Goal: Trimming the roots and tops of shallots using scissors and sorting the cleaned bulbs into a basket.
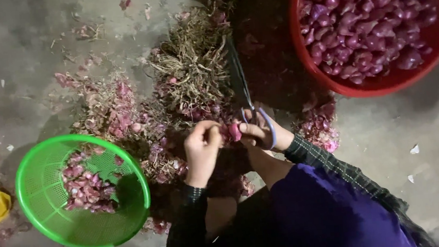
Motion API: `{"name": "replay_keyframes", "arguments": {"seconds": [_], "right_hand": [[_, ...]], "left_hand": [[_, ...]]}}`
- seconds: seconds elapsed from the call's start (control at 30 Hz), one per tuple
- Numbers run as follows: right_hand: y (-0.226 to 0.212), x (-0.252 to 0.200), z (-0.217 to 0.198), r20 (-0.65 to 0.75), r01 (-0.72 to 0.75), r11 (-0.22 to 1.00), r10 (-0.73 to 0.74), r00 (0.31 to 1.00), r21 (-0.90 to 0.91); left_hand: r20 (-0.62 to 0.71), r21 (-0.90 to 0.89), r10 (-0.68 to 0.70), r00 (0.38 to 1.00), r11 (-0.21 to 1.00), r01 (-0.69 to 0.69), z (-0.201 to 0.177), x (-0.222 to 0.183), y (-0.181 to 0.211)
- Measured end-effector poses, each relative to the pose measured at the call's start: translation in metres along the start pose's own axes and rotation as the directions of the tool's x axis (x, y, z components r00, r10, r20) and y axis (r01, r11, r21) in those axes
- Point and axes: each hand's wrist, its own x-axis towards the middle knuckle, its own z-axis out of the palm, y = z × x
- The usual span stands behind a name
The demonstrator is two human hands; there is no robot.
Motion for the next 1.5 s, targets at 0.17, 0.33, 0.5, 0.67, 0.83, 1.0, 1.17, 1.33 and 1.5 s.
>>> {"name": "replay_keyframes", "arguments": {"seconds": [0.17, 0.33, 0.5, 0.67, 0.83, 1.0, 1.17, 1.33, 1.5], "right_hand": [[0.008, 0.005, -0.01, -0.023, 0.035, 0.998, -0.036, 0.999, -0.049], [-0.004, 0.0, -0.004, -0.093, 0.04, 0.968, -0.065, 0.994, -0.249], [0.004, -0.019, -0.101, -0.157, 0.009, 0.622, -0.212, 0.965, -0.783], [-0.057, -0.076, -0.155, -0.456, -0.114, 0.532, -0.574, 0.68, -0.839], [-0.058, -0.078, -0.148, -0.523, 0.026, 0.66, -0.618, 0.587, -0.751], [-0.008, -0.038, -0.093, -0.441, -0.217, 0.547, -0.32, 0.838, -0.808], [0.047, -0.035, -0.113, -0.316, -0.223, 0.555, -0.076, 0.946, -0.802], [0.055, -0.035, -0.101, -0.244, -0.251, 0.499, 0.079, 0.966, -0.829], [0.061, -0.029, -0.096, -0.094, -0.106, 0.49, 0.048, 0.994, -0.865]], "left_hand": [[0.126, -0.129, -0.175, 0.976, 0.973, 0.191, -0.008, -0.005, -0.005], [0.22, -0.015, 0.091, 0.971, 0.996, -0.09, -0.003, -0.001, 0.017], [0.081, 0.178, 0.134, 0.988, 0.973, -0.147, -0.01, 0.013, -0.027], [-0.111, 0.356, 0.148, 0.983, 0.929, -0.099, -0.038, 0.065, -0.066], [0.02, 0.513, 0.227, 0.974, 0.833, -0.205, 0.031, 0.077, -0.091], [0.228, 0.159, 0.254, 0.94, 0.943, -0.293, 0.092, 0.059, -0.056], [-0.01, -0.41, -0.186, 0.982, 0.897, 0.166, 0.061, 0.063, -0.089], [-0.397, 0.317, 0.276, 0.875, 0.936, -0.152, 0.012, 0.117, -0.156], [-0.037, 0.683, 0.302, 0.953, 0.703, -0.196, 0.02, 0.158, -0.138]]}}
